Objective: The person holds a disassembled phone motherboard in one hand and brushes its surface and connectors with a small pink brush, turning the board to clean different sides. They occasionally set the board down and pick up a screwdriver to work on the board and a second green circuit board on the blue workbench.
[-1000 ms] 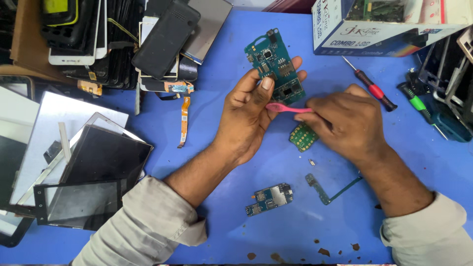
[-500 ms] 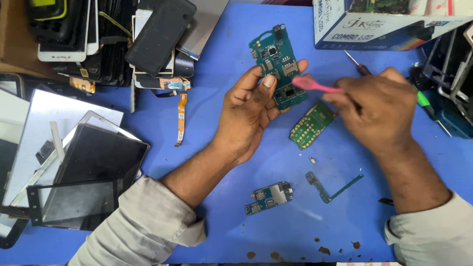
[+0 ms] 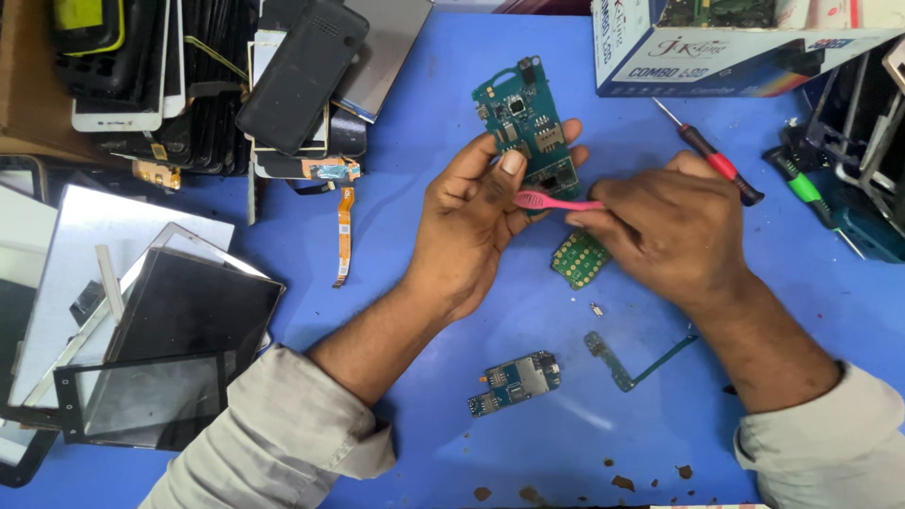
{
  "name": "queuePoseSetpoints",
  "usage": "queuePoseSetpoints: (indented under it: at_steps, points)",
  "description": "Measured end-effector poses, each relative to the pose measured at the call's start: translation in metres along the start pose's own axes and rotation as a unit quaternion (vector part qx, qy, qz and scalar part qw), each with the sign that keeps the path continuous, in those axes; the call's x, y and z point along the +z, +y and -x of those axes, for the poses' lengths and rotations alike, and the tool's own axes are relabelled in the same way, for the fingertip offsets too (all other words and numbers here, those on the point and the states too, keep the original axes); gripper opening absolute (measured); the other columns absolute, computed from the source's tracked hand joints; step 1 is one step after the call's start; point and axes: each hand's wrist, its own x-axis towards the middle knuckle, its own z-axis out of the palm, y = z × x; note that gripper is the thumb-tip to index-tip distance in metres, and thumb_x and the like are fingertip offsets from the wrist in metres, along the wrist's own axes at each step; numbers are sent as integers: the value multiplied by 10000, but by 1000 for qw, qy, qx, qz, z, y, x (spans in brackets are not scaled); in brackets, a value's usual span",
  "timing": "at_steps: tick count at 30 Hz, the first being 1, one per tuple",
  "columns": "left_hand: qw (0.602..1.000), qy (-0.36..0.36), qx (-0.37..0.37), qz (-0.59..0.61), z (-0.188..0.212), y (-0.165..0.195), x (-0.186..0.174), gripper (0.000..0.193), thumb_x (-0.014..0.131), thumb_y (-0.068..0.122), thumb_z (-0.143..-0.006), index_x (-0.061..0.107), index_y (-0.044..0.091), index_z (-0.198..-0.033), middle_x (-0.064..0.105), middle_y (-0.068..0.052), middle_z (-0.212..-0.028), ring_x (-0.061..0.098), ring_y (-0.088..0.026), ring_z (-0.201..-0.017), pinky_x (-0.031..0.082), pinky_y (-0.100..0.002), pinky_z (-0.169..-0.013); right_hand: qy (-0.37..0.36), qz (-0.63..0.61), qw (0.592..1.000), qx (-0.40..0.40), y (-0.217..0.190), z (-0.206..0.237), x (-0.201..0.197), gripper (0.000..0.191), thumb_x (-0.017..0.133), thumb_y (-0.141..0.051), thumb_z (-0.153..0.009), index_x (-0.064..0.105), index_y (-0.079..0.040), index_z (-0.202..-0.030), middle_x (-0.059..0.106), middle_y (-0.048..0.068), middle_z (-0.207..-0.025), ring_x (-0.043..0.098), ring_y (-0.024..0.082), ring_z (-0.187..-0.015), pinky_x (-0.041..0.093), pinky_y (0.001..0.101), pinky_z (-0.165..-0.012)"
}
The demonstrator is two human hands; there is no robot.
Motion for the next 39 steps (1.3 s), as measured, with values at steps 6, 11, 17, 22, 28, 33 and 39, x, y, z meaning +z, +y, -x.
queuePoseSetpoints:
  at_steps: [6, 11, 17, 22, 28, 33, 39]
  points:
    - [1000, -9, 11, 21, -1, 0, -2, 319, 484, 186, -1156, 545, 21, -1423, 611, -187, -1467, 600, -293, -1362, 530, -459, -1160, 6, -7, 1000, 25, 8, 6, -1, 253, 853, -298, -979, 738, -80, -921, 711, 40, -793, 650, 183, -662, 419, 332, -694]
    - [1000, 3, 10, 20, -1, 2, -4, 293, 480, 180, -1155, 549, 1, -1377, 622, -207, -1442, 616, -325, -1355, 532, -466, -1140, -6, 9, 1000, 25, 9, 9, 5, 302, 850, -353, -946, 746, -69, -924, 664, 38, -746, 619, 215, -648, 409, 344, -670]
    - [999, -9, 15, 49, -2, 1, -3, 300, 506, 165, -1146, 516, 26, -1412, 611, -204, -1446, 600, -316, -1375, 512, -464, -1183, -6, 5, 999, 32, 14, 14, 7, 263, 869, -307, -943, 753, -70, -934, 679, 34, -743, 623, 194, -633, 411, 338, -672]
    - [998, -16, 13, 55, -1, 4, -5, 272, 496, 157, -1161, 505, 35, -1405, 606, -219, -1468, 588, -316, -1380, 502, -471, -1186, -5, 17, 999, 39, 10, 11, 8, 283, 880, -324, -979, 753, -74, -941, 707, 36, -805, 637, 182, -668, 430, 324, -714]
    - [998, -9, 13, 67, -3, 4, -3, 277, 491, 136, -1137, 491, 44, -1399, 603, -239, -1434, 606, -350, -1347, 521, -500, -1122, -22, -48, 999, 1, 4, 7, 7, 280, 873, -301, -926, 732, -60, -918, 724, 41, -849, 656, 201, -709, 427, 323, -682]
    - [998, 3, 15, 57, -3, 3, -2, 283, 483, 118, -1142, 476, 46, -1416, 602, -232, -1443, 607, -351, -1345, 536, -477, -1162, -10, 13, 999, 44, 8, 8, 4, 271, 887, -324, -962, 751, -89, -944, 723, 38, -836, 653, 175, -666, 434, 326, -716]
    - [999, 7, 26, 39, -3, 5, -2, 283, 469, 121, -1144, 450, 70, -1422, 615, -210, -1441, 622, -333, -1343, 561, -460, -1106, -28, -1, 999, 31, 11, 10, 4, 273, 886, -319, -891, 743, -86, -885, 723, 36, -807, 664, 185, -694, 429, 365, -741]
